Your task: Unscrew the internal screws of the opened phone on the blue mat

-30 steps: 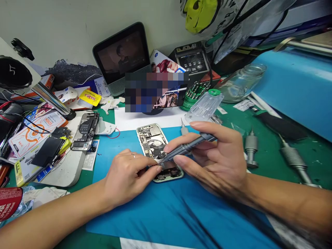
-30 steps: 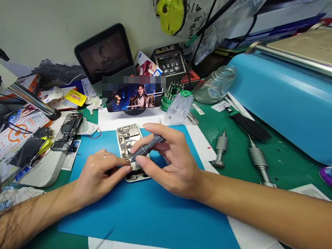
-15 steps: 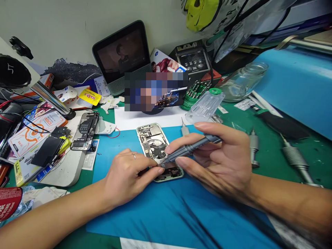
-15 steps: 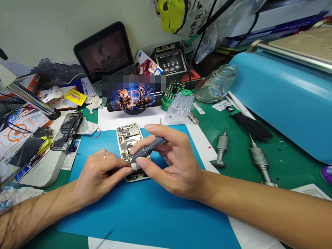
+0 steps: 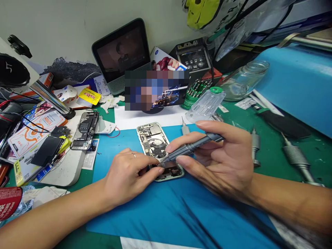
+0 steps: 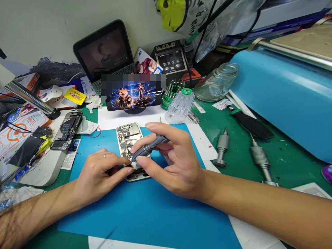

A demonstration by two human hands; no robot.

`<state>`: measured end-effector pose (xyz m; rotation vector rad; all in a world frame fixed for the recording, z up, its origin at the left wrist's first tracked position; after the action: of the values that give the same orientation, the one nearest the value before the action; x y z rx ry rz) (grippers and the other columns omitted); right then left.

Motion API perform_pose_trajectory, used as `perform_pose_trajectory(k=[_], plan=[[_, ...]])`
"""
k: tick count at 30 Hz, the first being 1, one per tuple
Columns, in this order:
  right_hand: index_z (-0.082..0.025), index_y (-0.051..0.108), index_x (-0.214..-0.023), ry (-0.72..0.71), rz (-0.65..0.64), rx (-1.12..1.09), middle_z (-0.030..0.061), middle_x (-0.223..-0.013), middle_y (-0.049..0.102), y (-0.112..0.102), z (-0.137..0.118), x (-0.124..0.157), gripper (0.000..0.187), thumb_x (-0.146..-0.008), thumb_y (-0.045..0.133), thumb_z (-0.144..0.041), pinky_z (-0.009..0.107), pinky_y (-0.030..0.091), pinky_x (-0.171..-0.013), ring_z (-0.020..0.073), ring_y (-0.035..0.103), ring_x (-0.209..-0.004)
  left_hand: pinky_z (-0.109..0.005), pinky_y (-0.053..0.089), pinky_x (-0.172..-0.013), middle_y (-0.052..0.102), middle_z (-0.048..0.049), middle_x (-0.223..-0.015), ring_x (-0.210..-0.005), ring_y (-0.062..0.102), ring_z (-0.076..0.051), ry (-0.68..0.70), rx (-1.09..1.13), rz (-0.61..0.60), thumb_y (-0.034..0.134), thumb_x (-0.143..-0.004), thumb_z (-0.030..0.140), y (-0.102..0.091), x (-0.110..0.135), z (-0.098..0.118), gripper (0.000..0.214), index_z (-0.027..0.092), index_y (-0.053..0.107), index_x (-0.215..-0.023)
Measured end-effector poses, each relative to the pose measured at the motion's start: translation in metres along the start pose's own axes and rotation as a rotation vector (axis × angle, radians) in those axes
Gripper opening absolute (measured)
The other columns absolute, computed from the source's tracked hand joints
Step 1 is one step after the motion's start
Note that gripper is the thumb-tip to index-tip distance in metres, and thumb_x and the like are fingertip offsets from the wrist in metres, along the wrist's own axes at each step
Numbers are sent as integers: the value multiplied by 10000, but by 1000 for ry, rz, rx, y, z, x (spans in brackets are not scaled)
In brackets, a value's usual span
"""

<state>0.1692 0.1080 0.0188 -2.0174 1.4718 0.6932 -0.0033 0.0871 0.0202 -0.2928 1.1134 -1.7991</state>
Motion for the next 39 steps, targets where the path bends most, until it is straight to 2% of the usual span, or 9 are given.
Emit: perform_pose_trajectory(k=[5,17,23,28,33,39], plan=[[-339,363,-1384,-11,0,16,28,-984,621,0,0,0,694,-827,577,15,284,647,-653,154,711,-863,-277,326,-632,710,26,-734,-592,605,-102,5,7,-1,595,-939,251,0,0,1,110,183,677,-915],[-330,368,-1384,-15,-6,27,26,-983,623,-1,1,0,712,-812,586,34,270,638,-676,144,704,-873,-275,328,-632,705,22,-711,-578,595,-104,8,6,6,591,-933,225,0,0,1,110,183,685,-895],[-344,363,-1385,-4,9,34,16,-981,622,-1,1,0,716,-812,594,18,282,643,-669,146,706,-865,-275,322,-630,692,32,-694,-574,584,-98,3,15,7,608,-922,223,1,0,0,103,181,693,-883],[-319,352,-1398,-15,-43,-14,29,-1002,637,2,3,2,725,-809,596,25,285,647,-675,149,701,-881,-274,320,-636,689,35,-689,-579,586,-100,0,20,6,611,-918,220,1,0,-1,100,184,696,-880],[-327,359,-1392,4,-13,-4,27,-1024,634,1,4,4,725,-810,598,34,301,650,-722,152,701,-903,-271,317,-631,671,43,-669,-576,580,-93,-8,22,4,608,-918,211,1,0,-1,100,183,687,-864],[-351,372,-1384,29,6,6,34,-1014,641,1,6,4,691,-830,605,-10,310,657,-660,180,710,-887,-271,315,-635,666,42,-670,-592,587,-95,-14,18,6,606,-918,208,1,0,-2,100,181,683,-860]])
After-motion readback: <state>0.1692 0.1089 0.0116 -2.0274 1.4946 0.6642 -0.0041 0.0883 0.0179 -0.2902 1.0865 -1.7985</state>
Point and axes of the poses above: each hand's wrist, its own x-axis away from the middle knuckle, its own y-axis out of the palm, z = x × y, the point moved 4 cm from there along -x, towards the middle knuckle
